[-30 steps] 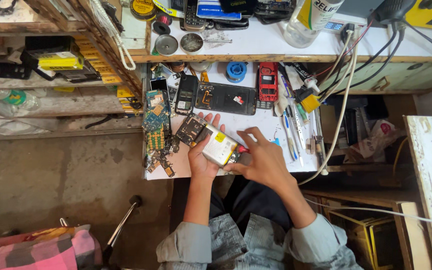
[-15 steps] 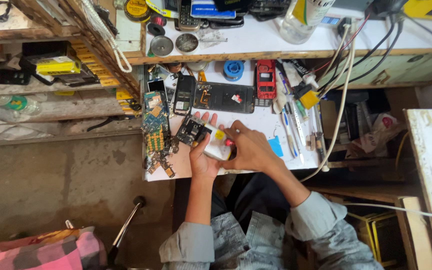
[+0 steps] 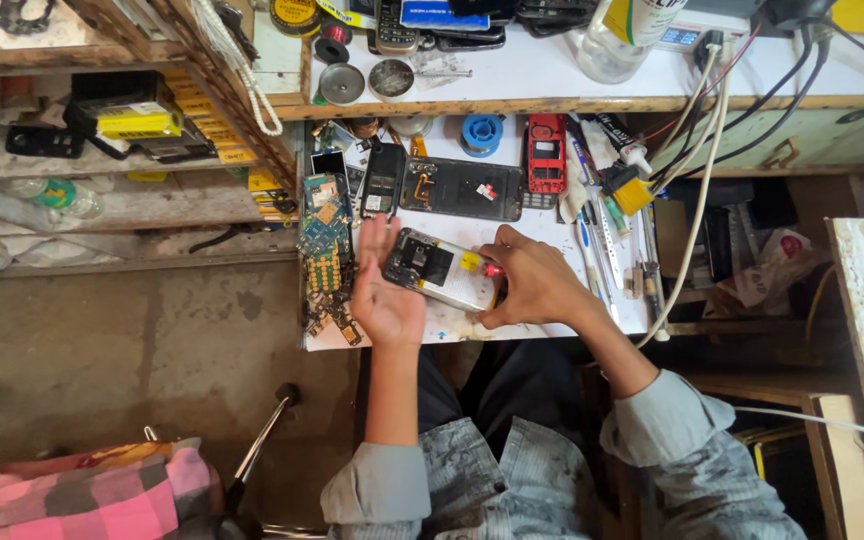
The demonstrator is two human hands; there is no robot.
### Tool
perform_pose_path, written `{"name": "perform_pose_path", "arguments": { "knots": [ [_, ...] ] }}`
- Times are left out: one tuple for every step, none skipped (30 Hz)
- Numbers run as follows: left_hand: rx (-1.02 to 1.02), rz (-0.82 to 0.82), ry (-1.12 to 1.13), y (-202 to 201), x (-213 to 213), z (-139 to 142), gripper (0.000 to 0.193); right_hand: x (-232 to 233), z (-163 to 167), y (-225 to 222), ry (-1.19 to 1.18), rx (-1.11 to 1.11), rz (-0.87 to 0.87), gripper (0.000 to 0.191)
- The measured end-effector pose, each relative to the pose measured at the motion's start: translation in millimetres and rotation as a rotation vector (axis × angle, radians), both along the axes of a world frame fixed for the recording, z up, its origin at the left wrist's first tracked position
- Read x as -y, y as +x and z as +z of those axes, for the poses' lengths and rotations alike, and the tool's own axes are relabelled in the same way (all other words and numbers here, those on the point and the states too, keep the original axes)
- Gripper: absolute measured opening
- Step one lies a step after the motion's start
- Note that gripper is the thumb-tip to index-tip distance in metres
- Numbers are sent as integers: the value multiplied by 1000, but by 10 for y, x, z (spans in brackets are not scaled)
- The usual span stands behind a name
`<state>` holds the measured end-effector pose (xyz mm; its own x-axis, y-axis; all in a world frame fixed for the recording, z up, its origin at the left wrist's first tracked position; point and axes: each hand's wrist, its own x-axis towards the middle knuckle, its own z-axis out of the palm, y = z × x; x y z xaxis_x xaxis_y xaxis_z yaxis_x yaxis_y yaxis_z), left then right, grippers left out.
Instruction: The person sits at a repair bench and disassembles a smartphone. They first handle the phone and its back cover, then use a pry tool to open the casing, and later use a screwdriver to work on the exposed internal components including the battery area, manipulating the opened phone body on the bench.
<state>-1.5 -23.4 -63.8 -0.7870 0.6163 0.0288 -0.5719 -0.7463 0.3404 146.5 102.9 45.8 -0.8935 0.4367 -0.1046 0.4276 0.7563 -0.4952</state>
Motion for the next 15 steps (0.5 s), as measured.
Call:
{"name": "perform_pose_path", "arguments": {
  "knots": [
    [-46, 25, -51, -39, 31, 26, 66, -21, 5, -2, 19, 1, 11, 90],
    [-92, 49, -103, -77, 79, 51, 67, -35, 9, -2, 11, 37, 9, 88],
    [-137, 74, -155, -94, 114, 72, 68, -47, 13, 1, 1, 74, 9, 87],
    [-207, 85, -183, -101, 134, 89, 67, -61, 15, -7, -8, 109, 10, 85],
    [-276, 94, -213, -100, 170, 101, 66, -74, 18, -14, 0, 86, 28, 87],
    [-343, 103, -243, -94, 201, 107, 65, -96, 25, -15, 8, 64, 44, 88],
    [-379, 125, -264, -92, 229, 110, 63, -106, 29, -20, 15, 43, 61, 90],
    [-414, 146, -285, -86, 256, 109, 61, -112, 33, -22, 22, 82, 61, 88],
    [-451, 167, -303, -93, 278, 108, 59, -124, 43, -26, 32, 119, 61, 86],
    [-462, 166, -402, -104, 299, 108, 56, -135, 55, -32, 44, 157, 61, 85],
    [-472, 163, -503, -113, 335, 110, 54, -128, 65, -35, 45, 162, 68, 85],
    [-480, 160, -603, -117, 365, 116, 51, -122, 77, -38, 46, 168, 75, 85],
    [-539, 142, -743, -110, 381, 127, 52, -125, 95, -42, 51, 173, 81, 85],
    [-601, 120, -885, -99, 406, 145, 54, -118, 108, -46, 48, 181, 66, 85],
    [-660, 98, -1028, -88, 417, 167, 55, -107, 118, -47, 44, 191, 52, 86]
  ]
}}
